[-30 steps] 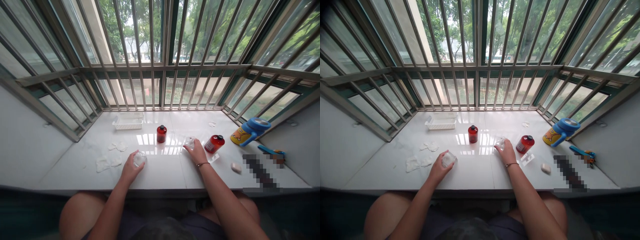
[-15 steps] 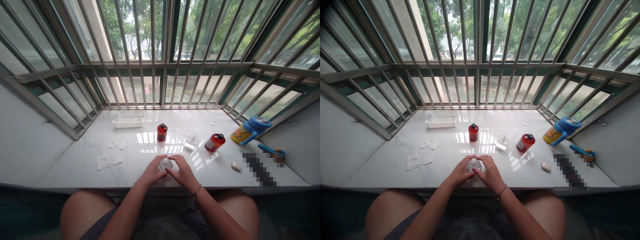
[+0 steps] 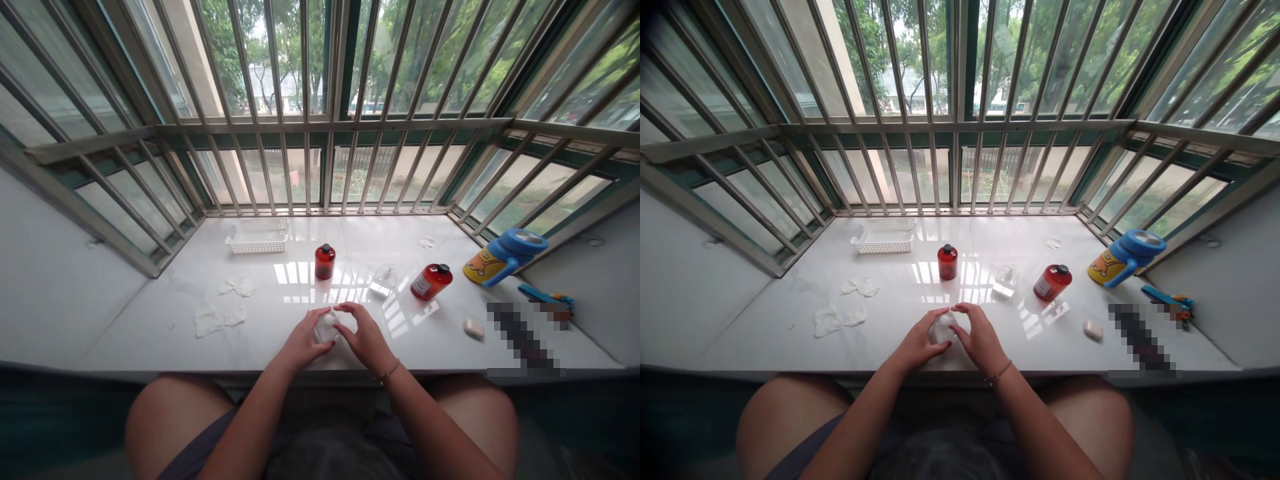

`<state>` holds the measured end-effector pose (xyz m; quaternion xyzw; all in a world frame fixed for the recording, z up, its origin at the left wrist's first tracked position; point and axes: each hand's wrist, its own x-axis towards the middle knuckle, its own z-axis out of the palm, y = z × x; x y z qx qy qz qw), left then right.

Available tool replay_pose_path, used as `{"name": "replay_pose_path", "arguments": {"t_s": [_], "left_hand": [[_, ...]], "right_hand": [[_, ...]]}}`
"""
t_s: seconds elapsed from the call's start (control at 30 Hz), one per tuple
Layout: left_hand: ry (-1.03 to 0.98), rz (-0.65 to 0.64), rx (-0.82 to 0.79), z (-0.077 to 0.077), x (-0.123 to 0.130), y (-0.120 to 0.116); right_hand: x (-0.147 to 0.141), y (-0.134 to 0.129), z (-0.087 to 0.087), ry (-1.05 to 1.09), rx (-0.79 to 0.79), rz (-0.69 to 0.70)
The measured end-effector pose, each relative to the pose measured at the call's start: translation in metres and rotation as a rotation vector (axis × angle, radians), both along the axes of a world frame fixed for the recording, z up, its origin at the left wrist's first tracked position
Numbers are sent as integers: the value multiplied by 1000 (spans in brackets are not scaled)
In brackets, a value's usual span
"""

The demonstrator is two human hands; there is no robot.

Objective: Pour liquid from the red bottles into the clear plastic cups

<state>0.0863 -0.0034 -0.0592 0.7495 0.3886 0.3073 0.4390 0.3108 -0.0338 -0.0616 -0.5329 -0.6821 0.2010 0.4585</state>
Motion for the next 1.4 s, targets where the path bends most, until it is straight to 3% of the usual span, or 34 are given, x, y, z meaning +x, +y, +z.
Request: {"name": "replay_pose_path", "arguments": {"t_s": [0.1, 0.17, 0.37, 0.53, 0.7, 0.83, 1.0, 1.13, 1.4], "left_hand": [[-5, 7, 4, 1, -4, 1], [-17, 8, -5, 0, -5, 1], [-31, 119, -129, -2, -3, -1], [-12, 49, -83, 2, -4, 0], [-54, 107, -87, -4, -2, -2], [-57, 73, -73, -6, -1, -1], [19, -36, 39, 5, -12, 1], [30, -100, 8, 16, -22, 1], [26, 37, 81, 23, -9, 4]], "right_hand": [[20, -5, -9, -7, 38, -176], [27, -10, -12, -7, 29, -203], [14, -25, -12, -31, 23, -102], [-6, -29, -15, -17, 18, -52], [-14, -29, -17, 16, -2, -27], [-19, -28, -15, 17, -50, 21], [-28, -22, -19, 24, -71, 62], [-34, -19, -31, 41, -52, 55], [-40, -18, -45, -10, -15, 45]]}}
